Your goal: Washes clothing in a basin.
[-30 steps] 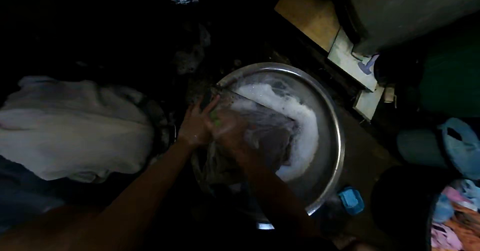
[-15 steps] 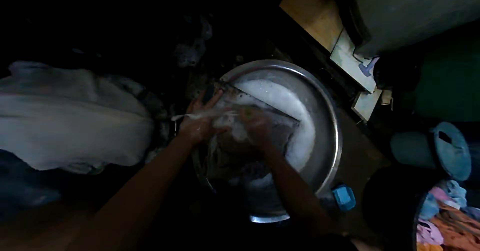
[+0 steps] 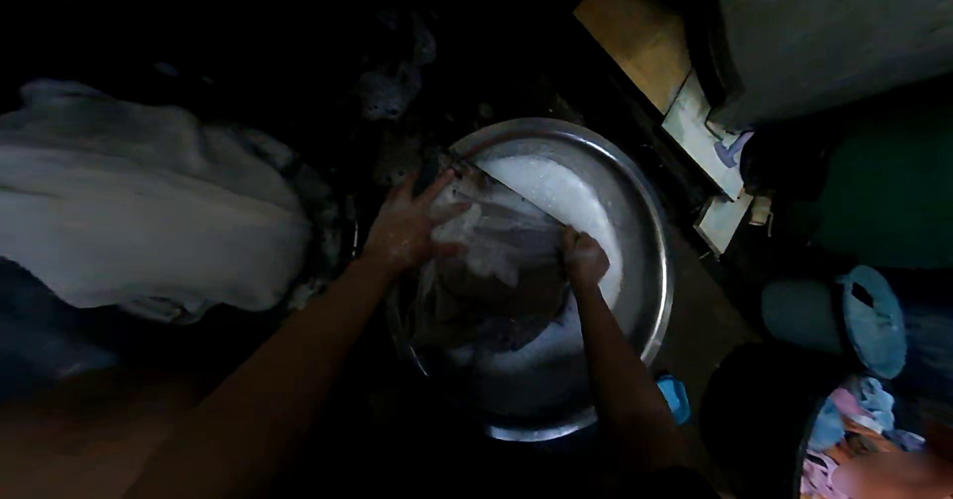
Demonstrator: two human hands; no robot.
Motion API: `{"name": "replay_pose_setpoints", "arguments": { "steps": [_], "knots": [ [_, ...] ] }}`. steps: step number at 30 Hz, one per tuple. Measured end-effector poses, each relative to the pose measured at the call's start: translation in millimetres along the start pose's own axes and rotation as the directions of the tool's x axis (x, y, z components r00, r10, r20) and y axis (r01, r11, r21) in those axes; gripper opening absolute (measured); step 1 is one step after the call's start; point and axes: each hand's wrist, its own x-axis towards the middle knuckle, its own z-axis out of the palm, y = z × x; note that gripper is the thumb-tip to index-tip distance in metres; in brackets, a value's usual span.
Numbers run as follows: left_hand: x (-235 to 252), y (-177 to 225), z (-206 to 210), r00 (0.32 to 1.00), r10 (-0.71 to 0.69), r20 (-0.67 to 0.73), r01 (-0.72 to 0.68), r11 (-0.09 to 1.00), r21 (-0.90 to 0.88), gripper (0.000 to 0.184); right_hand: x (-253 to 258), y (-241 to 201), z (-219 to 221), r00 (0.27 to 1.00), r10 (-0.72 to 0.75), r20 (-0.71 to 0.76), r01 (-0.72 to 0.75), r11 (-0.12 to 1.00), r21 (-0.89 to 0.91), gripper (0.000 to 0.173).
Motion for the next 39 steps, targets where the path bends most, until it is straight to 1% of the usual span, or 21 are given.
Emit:
{"name": "replay_pose_setpoints", "arguments": {
  "steps": [1,2,4,6,8,9,11,13,16,18,20,22,24,25,27,30,32,33,35,37,39],
  "knots": [
    [1,0,-3,1.000,-0.010,0.014,0.010,1.000,0.001,0.068,4,-6,-6,0.997,0.076,-0.004,-0.076,0.997,-0.025,0.054],
    [3,-2,-5,1.000,-0.015,0.022,0.015,1.000,0.006,0.069,-3,-30,-7,0.998,0.053,-0.027,-0.052,0.998,0.030,0.052],
    [2,-4,-1,1.000,-0.002,0.013,0.002,1.000,0.003,0.073,-38,-99,9,0.974,-0.163,-0.158,0.201,0.944,0.263,0.039],
    [-1,-6,2,0.998,0.003,-0.066,-0.007,0.998,-0.055,0.080,-67,-155,18,0.917,-0.359,-0.176,0.399,0.840,0.368,0.033],
    [-1,-8,2,0.997,0.031,-0.076,-0.034,0.998,-0.046,0.069,-62,-132,19,0.887,-0.419,-0.193,0.461,0.820,0.339,0.036],
    [-1,-8,1,0.998,0.033,-0.047,-0.034,0.999,-0.021,0.066,-49,-97,18,0.912,-0.373,-0.169,0.406,0.882,0.238,0.039],
    [0,-7,4,0.999,0.026,-0.019,-0.026,1.000,0.006,0.069,-13,-23,13,0.992,-0.063,-0.111,0.071,0.995,0.068,0.049],
    [1,-5,3,1.000,0.013,-0.002,-0.013,1.000,-0.004,0.070,5,2,3,0.990,0.124,-0.066,-0.128,0.991,-0.048,0.055],
    [1,-5,0,1.000,0.014,0.000,-0.014,1.000,-0.002,0.071,-30,-83,4,0.989,-0.098,-0.112,0.114,0.982,0.151,0.044],
    [-1,-4,-1,1.000,0.006,-0.014,-0.007,1.000,-0.029,0.068,-58,-144,20,0.911,-0.328,-0.249,0.391,0.879,0.272,0.036],
    [0,-9,2,0.997,0.032,-0.067,-0.035,0.998,-0.043,0.065,-58,-147,25,0.831,-0.423,-0.362,0.528,0.806,0.269,0.032],
    [-1,-12,9,0.995,0.063,-0.078,-0.066,0.997,-0.029,0.070,-37,-82,20,0.917,-0.338,-0.213,0.379,0.904,0.196,0.038],
    [1,-8,5,0.997,0.049,-0.067,-0.053,0.997,-0.051,0.072,2,-11,10,0.990,-0.026,-0.136,0.033,0.998,0.049,0.050],
    [0,-6,4,0.998,0.036,-0.050,-0.039,0.998,-0.050,0.072,15,10,4,0.990,0.113,-0.089,-0.115,0.993,-0.020,0.056],
    [1,-4,-4,1.000,0.013,-0.021,-0.014,0.999,-0.050,0.072,16,-9,-9,0.984,0.175,-0.042,-0.176,0.984,0.000,0.057],
    [1,-2,-1,1.000,-0.008,0.009,0.008,1.000,-0.024,0.073,-29,-112,4,0.966,-0.142,-0.214,0.190,0.955,0.227,0.044],
    [-2,-6,4,1.000,-0.017,-0.026,0.016,0.999,-0.041,0.067,-52,-161,14,0.868,-0.392,-0.305,0.471,0.844,0.254,0.037],
    [-2,-8,4,0.999,-0.003,-0.050,0.001,0.999,-0.040,0.065,-51,-156,15,0.822,-0.463,-0.331,0.547,0.803,0.236,0.035],
    [-2,-8,3,0.999,0.001,-0.040,-0.003,0.999,-0.035,0.070,-32,-95,10,0.904,-0.397,-0.160,0.421,0.893,0.159,0.042],
    [0,-4,3,1.000,-0.011,-0.026,0.009,0.999,-0.053,0.074,5,-21,5,0.994,-0.070,-0.083,0.073,0.997,0.033,0.050],
    [-1,-4,3,1.000,-0.002,-0.021,0.001,0.998,-0.056,0.076,25,11,-3,0.989,0.143,-0.045,-0.146,0.987,-0.067,0.058]
  ]
}}
